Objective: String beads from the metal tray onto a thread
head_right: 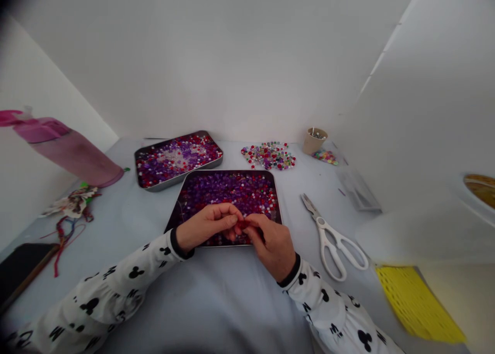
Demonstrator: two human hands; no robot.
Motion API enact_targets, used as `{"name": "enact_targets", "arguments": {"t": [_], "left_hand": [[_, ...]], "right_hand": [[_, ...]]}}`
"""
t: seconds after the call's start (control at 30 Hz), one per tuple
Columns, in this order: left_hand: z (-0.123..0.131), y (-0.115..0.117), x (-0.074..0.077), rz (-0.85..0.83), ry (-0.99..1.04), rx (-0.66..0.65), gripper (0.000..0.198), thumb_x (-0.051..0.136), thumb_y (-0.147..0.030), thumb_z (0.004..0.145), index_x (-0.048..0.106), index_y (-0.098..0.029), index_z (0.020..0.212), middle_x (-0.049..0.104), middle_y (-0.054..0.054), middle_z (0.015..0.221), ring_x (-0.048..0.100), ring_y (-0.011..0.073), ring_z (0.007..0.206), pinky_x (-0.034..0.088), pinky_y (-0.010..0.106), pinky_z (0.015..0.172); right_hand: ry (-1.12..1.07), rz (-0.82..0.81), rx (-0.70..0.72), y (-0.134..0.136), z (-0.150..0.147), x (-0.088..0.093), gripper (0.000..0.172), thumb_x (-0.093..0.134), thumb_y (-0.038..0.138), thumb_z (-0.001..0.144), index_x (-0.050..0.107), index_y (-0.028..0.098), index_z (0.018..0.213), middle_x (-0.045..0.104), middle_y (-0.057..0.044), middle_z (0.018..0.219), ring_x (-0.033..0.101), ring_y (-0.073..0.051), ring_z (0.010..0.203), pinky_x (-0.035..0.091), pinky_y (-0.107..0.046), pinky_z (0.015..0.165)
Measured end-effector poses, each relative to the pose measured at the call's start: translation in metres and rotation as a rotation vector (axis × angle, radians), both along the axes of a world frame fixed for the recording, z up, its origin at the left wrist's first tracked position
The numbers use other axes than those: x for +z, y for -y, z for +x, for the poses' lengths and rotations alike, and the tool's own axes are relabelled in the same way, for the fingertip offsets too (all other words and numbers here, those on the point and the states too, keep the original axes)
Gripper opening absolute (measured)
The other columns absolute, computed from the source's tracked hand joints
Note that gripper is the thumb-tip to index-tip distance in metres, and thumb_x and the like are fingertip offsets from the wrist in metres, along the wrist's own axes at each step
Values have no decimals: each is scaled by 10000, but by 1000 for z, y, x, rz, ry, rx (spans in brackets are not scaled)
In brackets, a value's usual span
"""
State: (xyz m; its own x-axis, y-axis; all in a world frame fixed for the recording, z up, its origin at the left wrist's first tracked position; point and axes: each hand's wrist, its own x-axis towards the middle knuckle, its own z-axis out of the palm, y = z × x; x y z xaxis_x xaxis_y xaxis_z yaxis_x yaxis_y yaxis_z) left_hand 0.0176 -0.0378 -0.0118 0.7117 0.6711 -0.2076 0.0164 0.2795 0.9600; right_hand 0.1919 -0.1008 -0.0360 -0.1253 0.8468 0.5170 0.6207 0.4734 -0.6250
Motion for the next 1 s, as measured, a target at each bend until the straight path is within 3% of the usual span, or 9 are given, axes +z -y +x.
{"name": "enact_targets", "arguments": {"t": [0.17,0.4,0.6,1.0], "left_hand": [[2,3,4,86,-93,47,244,555,-357,790,557,-113,800,615,12,678,560,64,546,452,185,550],[3,7,12,208,-299,80,230,476,-354,814,492,-150,708,495,-57,527,423,39,399,312,136,376],[2,6,13,276,-266,114,190,423,-278,815,457,-160,670,445,-65,510,403,47,411,300,149,389],[2,9,16,380,-190,311,195,454,-266,820,459,-154,661,403,-75,472,345,46,411,288,172,427]], "right_hand": [[17,2,40,0,1,0,177,482,208,855,574,215,1005,691,-17,842,655,-136,725,508,-245,676],[17,49,40,0,0,1,173,507,185,822,594,210,969,684,-16,862,639,-130,741,496,-238,685],[-24,-20,28,5,0,10,163,478,184,817,590,178,935,631,-15,777,578,-115,636,453,-230,597],[-120,-37,-36,4,-1,13,169,430,200,855,595,186,886,601,-15,752,556,-130,667,430,-251,624]]}}
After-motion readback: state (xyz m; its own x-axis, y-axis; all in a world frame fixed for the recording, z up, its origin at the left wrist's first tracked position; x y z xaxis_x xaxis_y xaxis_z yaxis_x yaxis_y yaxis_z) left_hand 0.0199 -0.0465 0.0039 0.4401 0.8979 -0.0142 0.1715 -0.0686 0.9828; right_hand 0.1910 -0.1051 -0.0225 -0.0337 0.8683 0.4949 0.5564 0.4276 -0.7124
